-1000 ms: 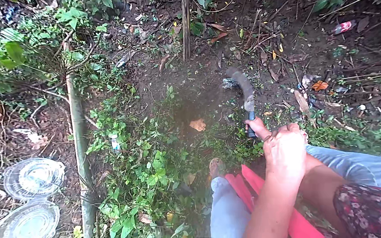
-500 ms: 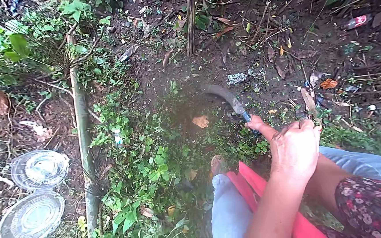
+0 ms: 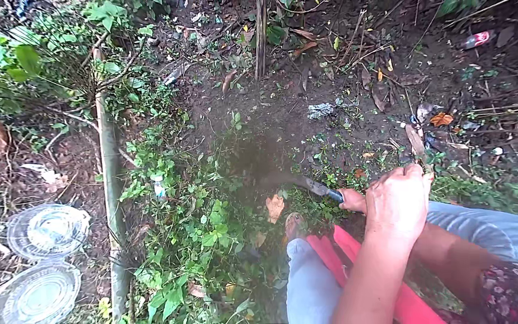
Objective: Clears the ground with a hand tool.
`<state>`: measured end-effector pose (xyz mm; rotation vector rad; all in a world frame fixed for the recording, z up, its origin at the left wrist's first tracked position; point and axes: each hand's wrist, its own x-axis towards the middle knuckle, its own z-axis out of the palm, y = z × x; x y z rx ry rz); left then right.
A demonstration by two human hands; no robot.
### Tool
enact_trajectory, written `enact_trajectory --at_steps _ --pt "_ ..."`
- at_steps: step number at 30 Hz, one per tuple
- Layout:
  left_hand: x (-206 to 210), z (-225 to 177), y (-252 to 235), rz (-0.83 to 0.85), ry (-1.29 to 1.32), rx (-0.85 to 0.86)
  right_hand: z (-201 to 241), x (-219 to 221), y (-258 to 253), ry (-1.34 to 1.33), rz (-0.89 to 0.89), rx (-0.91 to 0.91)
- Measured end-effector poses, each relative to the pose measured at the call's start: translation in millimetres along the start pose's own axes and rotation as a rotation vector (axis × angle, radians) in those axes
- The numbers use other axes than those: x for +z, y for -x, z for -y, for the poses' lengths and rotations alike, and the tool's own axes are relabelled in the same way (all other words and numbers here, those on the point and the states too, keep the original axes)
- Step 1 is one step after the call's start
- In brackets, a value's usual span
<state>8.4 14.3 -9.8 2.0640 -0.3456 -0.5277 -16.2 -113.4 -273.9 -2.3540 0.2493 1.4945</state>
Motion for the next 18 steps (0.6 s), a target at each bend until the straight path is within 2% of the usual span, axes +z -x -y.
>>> enact_trajectory --at_steps 2,4,6,7,8,9,12,14,16,18 --pt "-0.1 -1.2 0.8 -0.001 0.002 0.005 8.3 -1.3 11.6 -0.262 -0.126 0.075" --pt "0.5 -1.6 1.2 -0.01 -0.004 0.01 17.8 8.6 0.7 -0.656 -0.31 0.135" --pt "0.9 -2.1 2.1 -0.022 -0.005 0.022 47.8 10.5 -0.4 -1.056 -0.354 0.21" --pt "0.7 -2.7 2.0 -0.013 -0.004 0.021 56.9 17.0 -3.9 -1.157 -0.382 0.228" --pt "0.8 -3.6 1.7 -0.004 -0.004 0.016 58.5 27.3 -6.5 -1.144 -0.374 0.234" --pt "1.1 -4.4 1.3 0.004 0.0 0.011 53.0 37.9 -5.1 -1.01 -0.316 0.231" --pt "-1.8 -6.0 1.3 0.05 0.001 0.002 16.1 57.5 9.0 -0.341 -0.026 0.175" --pt "-3.3 -4.4 1.9 0.054 0.005 -0.001 -9.5 61.9 12.8 -0.068 0.075 0.095" --pt "-3.8 -3.4 3.1 0.057 0.006 -0.006 -12.3 54.1 26.4 -0.024 0.097 0.06" --pt "-2.9 -2.9 3.9 0.04 -0.003 0.006 -6.3 45.2 33.6 -0.179 -0.02 0.062"
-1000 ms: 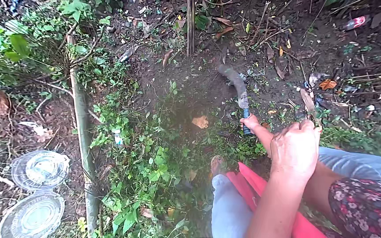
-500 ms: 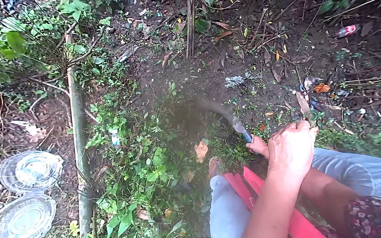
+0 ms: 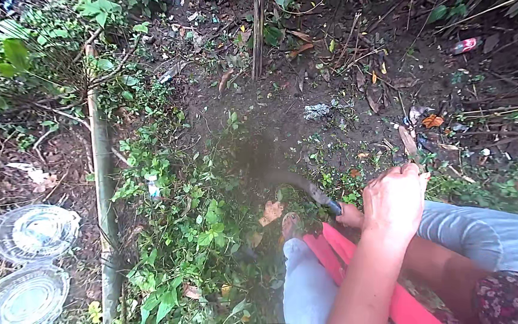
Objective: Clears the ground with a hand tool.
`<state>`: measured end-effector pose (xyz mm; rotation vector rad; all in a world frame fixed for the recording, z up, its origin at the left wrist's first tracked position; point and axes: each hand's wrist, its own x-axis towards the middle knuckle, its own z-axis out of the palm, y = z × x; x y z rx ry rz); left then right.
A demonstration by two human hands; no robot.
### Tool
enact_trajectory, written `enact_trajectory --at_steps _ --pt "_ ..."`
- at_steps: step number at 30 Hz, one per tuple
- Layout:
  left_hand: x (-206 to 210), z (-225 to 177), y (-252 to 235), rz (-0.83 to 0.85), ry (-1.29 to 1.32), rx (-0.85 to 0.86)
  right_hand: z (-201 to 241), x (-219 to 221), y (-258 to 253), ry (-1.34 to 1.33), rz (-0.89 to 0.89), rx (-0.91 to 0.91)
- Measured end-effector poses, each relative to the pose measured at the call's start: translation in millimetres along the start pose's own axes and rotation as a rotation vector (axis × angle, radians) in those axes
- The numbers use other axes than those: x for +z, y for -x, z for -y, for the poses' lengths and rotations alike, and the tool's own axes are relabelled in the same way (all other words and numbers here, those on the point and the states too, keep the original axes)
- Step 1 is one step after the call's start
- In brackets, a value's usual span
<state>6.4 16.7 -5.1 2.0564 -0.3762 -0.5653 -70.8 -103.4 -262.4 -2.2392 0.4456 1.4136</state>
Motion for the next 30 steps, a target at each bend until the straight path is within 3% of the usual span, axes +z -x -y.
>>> enact_trajectory --at_steps 4,7,9,13,15,17,20,23,26,28,30 --pt "2.5 -0.7 0.7 -0.022 -0.002 0.016 61.4 -16.9 -2.4 -0.71 -0.28 0.094" --pt "4.2 -1.0 -1.3 -0.029 0.001 0.017 88.3 -6.5 -42.4 -1.164 -0.407 0.109" --pt "3.8 -2.7 -2.1 0.005 0.003 0.006 76.6 9.8 -55.4 -0.988 -0.287 0.122" --pt "2.7 -1.9 -3.0 0.002 0.011 0.013 52.2 5.1 -29.7 -0.014 0.116 0.034" --pt "1.7 -0.2 -1.8 0.005 0.021 0.002 46.8 -1.8 -10.6 0.185 0.16 -0.076" --pt "-0.3 1.0 -1.1 -0.002 0.024 -0.008 39.6 -5.9 -0.5 0.119 0.048 -0.169" --pt "-0.7 1.7 1.3 -0.051 0.025 0.025 78.4 -30.4 15.4 -0.312 -0.09 0.039" --pt "4.8 5.9 4.3 -0.189 0.055 0.104 92.8 -33.9 -46.0 -0.856 -0.386 -0.007" --pt "8.6 9.2 5.5 -0.318 0.11 0.165 142.4 -39.4 -79.6 -1.314 -0.449 0.017" --pt "10.3 10.8 5.5 -0.364 0.12 0.182 161.4 -27.9 -86.6 -1.195 -0.356 0.06" --pt "9.7 11.5 6.4 -0.373 0.127 0.178 154.5 -9.8 -87.3 -0.673 -0.14 0.042"
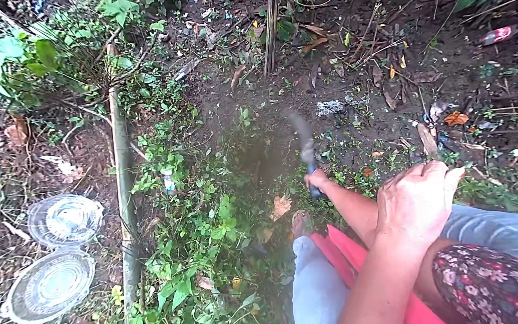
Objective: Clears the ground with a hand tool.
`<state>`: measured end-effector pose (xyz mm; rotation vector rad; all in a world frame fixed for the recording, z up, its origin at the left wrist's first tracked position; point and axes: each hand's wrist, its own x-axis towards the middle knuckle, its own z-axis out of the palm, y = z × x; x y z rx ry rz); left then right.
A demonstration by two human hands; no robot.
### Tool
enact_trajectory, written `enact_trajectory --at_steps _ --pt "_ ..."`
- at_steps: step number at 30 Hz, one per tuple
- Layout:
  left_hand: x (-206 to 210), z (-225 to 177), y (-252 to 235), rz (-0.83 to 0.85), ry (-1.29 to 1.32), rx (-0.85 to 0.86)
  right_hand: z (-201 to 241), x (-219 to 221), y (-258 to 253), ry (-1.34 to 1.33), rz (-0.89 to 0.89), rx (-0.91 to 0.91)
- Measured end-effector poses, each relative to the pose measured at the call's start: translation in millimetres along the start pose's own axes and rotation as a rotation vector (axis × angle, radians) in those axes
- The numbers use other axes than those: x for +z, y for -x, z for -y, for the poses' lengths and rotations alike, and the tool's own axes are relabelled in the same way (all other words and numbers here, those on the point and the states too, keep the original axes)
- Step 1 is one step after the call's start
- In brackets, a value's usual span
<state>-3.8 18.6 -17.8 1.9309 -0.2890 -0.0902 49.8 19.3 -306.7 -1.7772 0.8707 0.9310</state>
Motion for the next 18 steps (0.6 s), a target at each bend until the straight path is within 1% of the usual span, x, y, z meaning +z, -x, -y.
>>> enact_trajectory --at_steps 1,2,4,6,7,8,10,11,13,16,17,18 --pt "-1.0 -0.1 -0.2 0.002 0.005 -0.004 -8.0 -0.6 1.6 0.319 0.119 -0.026" --pt "-2.2 0.6 -0.7 -0.001 0.008 -0.004 -12.3 -2.7 4.6 0.59 0.198 -0.078" --pt "-4.4 1.8 0.3 -0.012 0.002 -0.007 -17.6 -13.4 15.3 0.979 0.287 -0.23" --pt "-6.9 2.1 0.8 -0.011 -0.001 -0.005 -15.6 -32.6 25.7 1.207 0.331 -0.366" --pt "-7.3 2.3 1.0 -0.02 -0.002 0.003 -14.6 -43.0 29.0 1.247 0.331 -0.397" --pt "-7.9 2.4 1.4 -0.025 0.003 0.009 -14.3 -52.5 31.7 1.242 0.312 -0.392" --pt "-9.5 2.6 2.5 -0.03 0.01 0.009 -15.1 -67.5 34.3 1.077 0.202 -0.309" --pt "-10.1 2.7 3.0 -0.04 0.018 0.013 -18.0 -72.1 32.5 0.918 0.109 -0.267" --pt "-11.0 3.2 3.8 -0.054 0.026 0.027 -24.3 -72.0 23.7 0.498 -0.075 -0.203" --pt "-12.8 0.7 4.2 -0.039 0.037 0.017 -16.9 -44.9 16.7 -0.239 -0.234 -0.089" --pt "-13.2 -0.7 4.1 -0.023 0.044 0.008 -16.8 -32.8 14.3 -0.396 -0.252 -0.057" --pt "-13.4 -1.8 3.8 -0.009 0.054 0.003 -22.1 -21.9 13.7 -0.427 -0.24 -0.025"
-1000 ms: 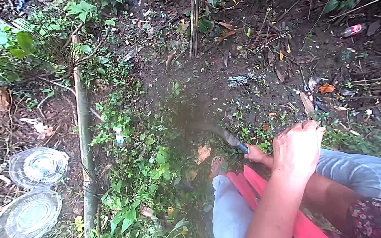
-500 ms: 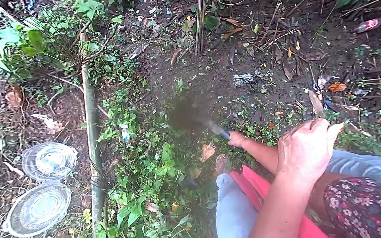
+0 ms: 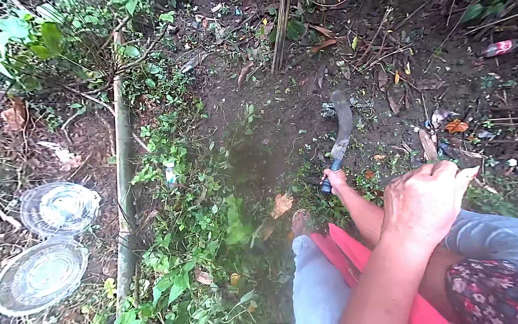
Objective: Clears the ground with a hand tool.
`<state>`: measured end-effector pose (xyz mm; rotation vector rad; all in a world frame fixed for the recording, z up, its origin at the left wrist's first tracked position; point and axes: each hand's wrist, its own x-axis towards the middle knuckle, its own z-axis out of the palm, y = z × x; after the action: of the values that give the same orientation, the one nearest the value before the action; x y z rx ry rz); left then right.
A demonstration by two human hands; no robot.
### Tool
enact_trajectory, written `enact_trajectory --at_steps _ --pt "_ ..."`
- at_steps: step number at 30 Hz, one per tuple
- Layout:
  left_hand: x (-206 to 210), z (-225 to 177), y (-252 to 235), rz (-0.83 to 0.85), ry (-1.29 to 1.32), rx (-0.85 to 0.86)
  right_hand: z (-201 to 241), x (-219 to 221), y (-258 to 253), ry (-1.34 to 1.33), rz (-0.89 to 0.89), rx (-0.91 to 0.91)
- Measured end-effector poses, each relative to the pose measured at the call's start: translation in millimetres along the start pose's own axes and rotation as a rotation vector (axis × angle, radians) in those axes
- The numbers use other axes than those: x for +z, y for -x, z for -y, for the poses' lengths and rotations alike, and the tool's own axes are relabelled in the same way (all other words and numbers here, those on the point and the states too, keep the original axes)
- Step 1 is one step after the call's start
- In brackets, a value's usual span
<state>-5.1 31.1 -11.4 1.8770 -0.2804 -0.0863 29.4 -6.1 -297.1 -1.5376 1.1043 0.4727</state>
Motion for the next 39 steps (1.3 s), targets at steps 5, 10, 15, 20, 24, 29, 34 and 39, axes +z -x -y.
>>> enact_trajectory --at_steps 5,10,15,20,24,29,34,39 --pt "4.3 2.1 -1.1 -0.019 0.0 0.023 -71.7 -36.4 17.6 0.796 0.237 0.063" --pt "-0.8 0.6 0.3 -0.007 0.019 -0.005 -18.7 -75.0 60.0 0.929 0.259 0.048" --pt "3.2 -1.8 -0.6 -0.016 0.011 0.012 -14.1 -25.0 25.1 0.136 0.064 -0.025" --pt "5.2 -0.1 -1.6 -0.015 0.021 0.004 -39.9 14.7 27.2 0.727 0.318 -0.009" --pt "3.5 2.1 -2.3 -0.031 0.016 -0.005 -48.1 -16.0 38.7 1.397 0.576 -0.186" --pt "2.6 1.4 -1.7 -0.034 0.013 0.014 -12.7 -51.7 29.6 1.395 0.498 -0.318" --pt "1.7 0.0 -1.8 -0.022 0.009 0.02 -0.6 -12.3 26.0 0.426 0.143 -0.114" --pt "3.8 0.3 -1.3 -0.037 0.035 0.023 -50.5 15.6 34.6 0.464 0.221 0.021"
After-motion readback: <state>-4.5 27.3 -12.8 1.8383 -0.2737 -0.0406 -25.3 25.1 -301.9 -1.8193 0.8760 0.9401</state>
